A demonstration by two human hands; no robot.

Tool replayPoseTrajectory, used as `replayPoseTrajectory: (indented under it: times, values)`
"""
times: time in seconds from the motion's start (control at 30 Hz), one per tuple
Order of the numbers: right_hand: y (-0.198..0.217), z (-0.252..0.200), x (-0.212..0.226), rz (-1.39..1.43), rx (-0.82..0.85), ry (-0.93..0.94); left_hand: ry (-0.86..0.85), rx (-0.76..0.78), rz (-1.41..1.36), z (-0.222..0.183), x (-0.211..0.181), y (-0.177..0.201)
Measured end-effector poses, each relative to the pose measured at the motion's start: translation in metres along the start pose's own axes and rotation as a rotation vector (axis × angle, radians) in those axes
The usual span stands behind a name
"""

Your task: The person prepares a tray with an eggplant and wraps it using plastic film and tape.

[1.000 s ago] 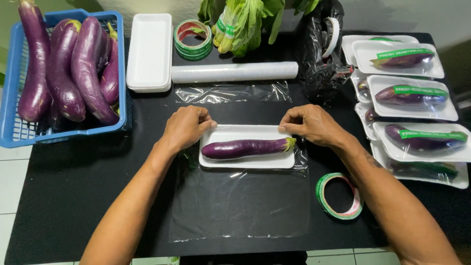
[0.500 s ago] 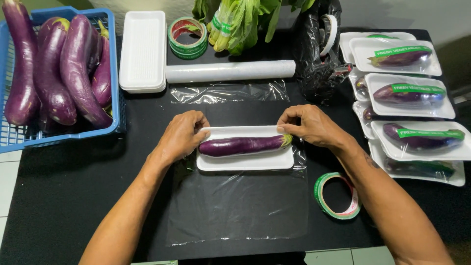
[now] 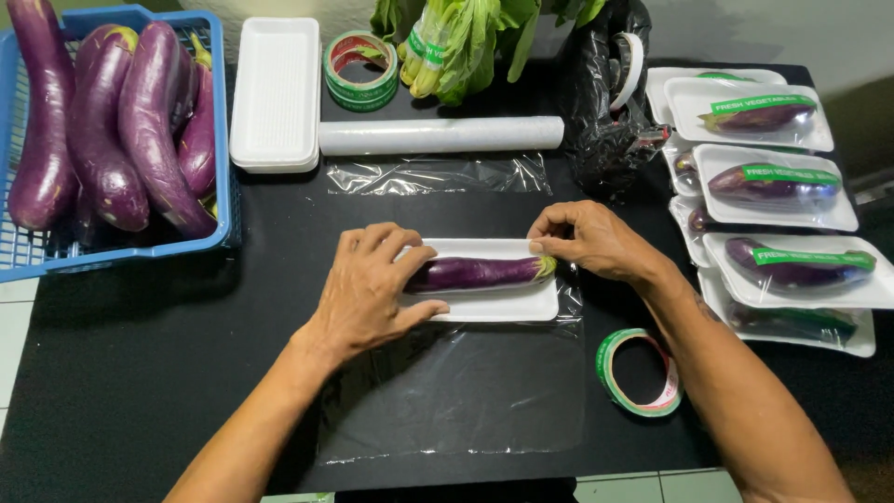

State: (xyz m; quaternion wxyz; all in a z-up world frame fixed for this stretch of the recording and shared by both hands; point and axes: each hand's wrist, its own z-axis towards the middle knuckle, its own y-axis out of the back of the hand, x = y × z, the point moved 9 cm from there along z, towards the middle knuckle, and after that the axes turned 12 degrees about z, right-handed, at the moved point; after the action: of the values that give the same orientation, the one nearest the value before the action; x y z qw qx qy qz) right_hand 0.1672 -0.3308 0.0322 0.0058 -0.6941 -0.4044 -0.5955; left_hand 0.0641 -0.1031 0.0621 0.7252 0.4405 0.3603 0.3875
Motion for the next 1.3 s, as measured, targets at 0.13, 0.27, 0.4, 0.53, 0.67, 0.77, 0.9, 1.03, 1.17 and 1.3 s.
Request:
replayPoseTrajectory:
  times: [0.13,0.27,0.4,0.53,0.67,0.77,0.9,1.03,1.17,1.3]
  values:
    - [0.000,0.000,-0.004,0.022,-0.002,-0.004,-0.104,-0.007,0.238,-0.012,-0.013,-0.025]
    - [0.000,-0.001,-0.002,0.074,0.000,-0.017,-0.089,-0.036,0.179,-0.019,-0.013,-0.027]
    - [0.000,0.001,-0.004,0.072,-0.005,-0.021,-0.069,-0.024,0.129,-0.023,-0.016,-0.028]
    - [0.002,0.002,-0.009,0.086,-0.028,-0.001,-0.048,-0.030,0.157,-0.023,-0.015,-0.029]
    - [0.003,-0.001,-0.006,0.131,-0.071,0.058,-0.034,-0.026,0.201,-0.024,-0.016,-0.025]
    - [0.029,-0.023,0.011,0.054,-0.271,0.215,-0.016,-0.091,0.212,-0.031,-0.024,0.005]
    - [0.025,-0.115,0.060,-0.140,-0.358,0.353,-0.006,-0.201,0.196,-0.094,-0.029,0.045]
    - [-0.031,-0.188,0.056,-0.142,-0.177,0.393,0.008,-0.062,0.123,-0.158,-0.037,0.052]
    - [-0.064,-0.232,0.005,-0.243,-0.254,0.304,0.021,-0.037,0.126,-0.211,-0.040,0.038]
    - [-0.079,-0.246,-0.006,-0.343,-0.294,0.322,0.020,0.015,0.171,-0.227,-0.037,0.032]
